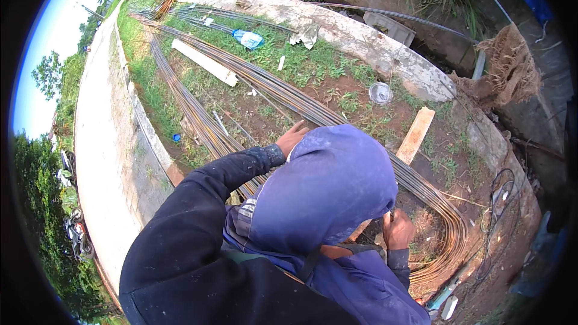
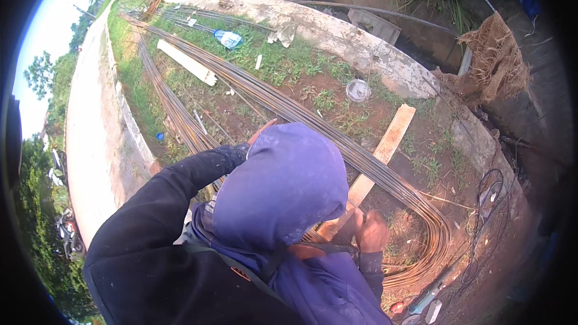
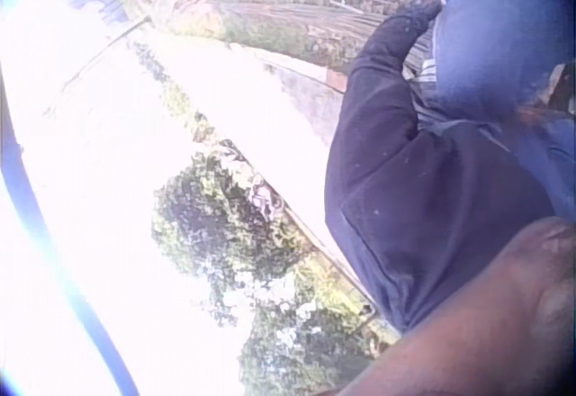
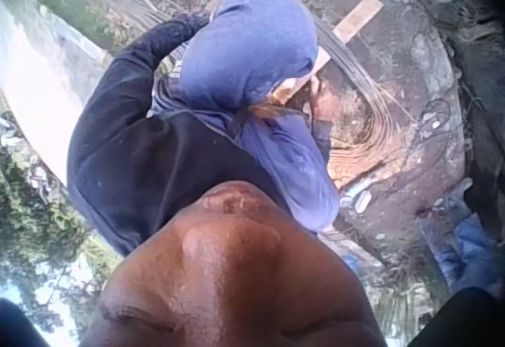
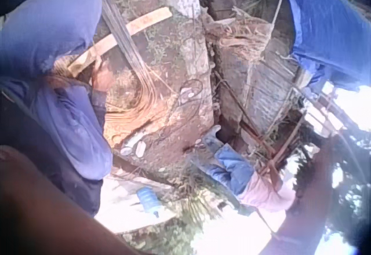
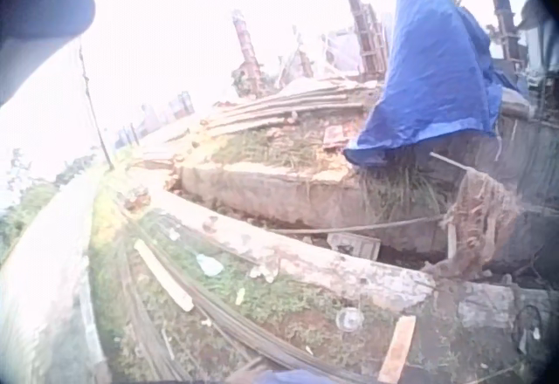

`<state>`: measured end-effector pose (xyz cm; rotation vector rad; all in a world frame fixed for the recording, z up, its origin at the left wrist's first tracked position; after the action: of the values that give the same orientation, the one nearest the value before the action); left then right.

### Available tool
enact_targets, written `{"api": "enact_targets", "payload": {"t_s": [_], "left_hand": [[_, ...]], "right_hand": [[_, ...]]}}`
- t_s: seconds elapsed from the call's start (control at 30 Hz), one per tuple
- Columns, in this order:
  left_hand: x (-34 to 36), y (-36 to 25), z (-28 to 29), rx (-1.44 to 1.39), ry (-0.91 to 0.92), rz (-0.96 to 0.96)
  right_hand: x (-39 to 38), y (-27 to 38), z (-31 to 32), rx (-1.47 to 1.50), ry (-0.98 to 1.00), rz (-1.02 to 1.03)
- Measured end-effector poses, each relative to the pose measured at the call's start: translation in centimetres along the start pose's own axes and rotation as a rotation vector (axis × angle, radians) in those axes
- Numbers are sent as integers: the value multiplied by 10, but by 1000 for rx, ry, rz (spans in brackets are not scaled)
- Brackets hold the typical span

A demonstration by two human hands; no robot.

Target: The person aligns a bundle of metal rods on a wooden plank and uses an angle grinder to cut them. The person adjusts the rods and the grinder multiple times to complete the cuts.

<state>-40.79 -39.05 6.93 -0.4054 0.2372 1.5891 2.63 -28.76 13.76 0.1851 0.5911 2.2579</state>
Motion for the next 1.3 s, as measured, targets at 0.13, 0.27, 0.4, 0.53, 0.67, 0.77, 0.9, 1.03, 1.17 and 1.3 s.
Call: {"api": "enact_targets", "payload": {"t_s": [0.13, 0.27, 0.4, 0.53, 0.67, 0.77, 0.9, 1.03, 1.17, 1.3], "left_hand": [[-1, 43, 58, -144, -274, -61], [-12, 49, 63, -117, -280, -87], [-76, 41, 69, -177, -296, 17], [-74, 52, 103, -97, -49, 11], [20, 49, 129, -118, 61, -12], [-6, 47, 82, -173, -86, 8], [-39, 50, 47, -64, -135, 82], [5, 9, 29, -88, -252, 20], [25, -37, 16, -173, -322, -82], [33, -56, 5, -167, -261, -146]], "right_hand": [[7, -14, 8, -78, -78, 86], [33, -17, 18, -106, -123, 177], [28, -2, 24, -44, -18, 235], [-19, -21, -49, 13, -8, 188], [8, -19, -36, -108, -198, -3], [50, -25, 9, -95, -98, 155], [39, -27, 6, 39, 25, 169], [-1, -39, -23, 3, -94, 56], [-13, -53, -33, 283, -469, -465], [-8, -104, -53, 718, -597, -808]]}}
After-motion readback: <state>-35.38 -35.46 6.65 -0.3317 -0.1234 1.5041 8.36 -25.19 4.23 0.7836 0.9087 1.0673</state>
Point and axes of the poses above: each hand's wrist, its own x-axis towards the middle knuckle, its own z-axis out of the back of the hand, y = z × x, the point moved 1 cm from there along x, towards the middle knuckle, and after that the axes turned 10 degrees about z, right-handed, at the moved point
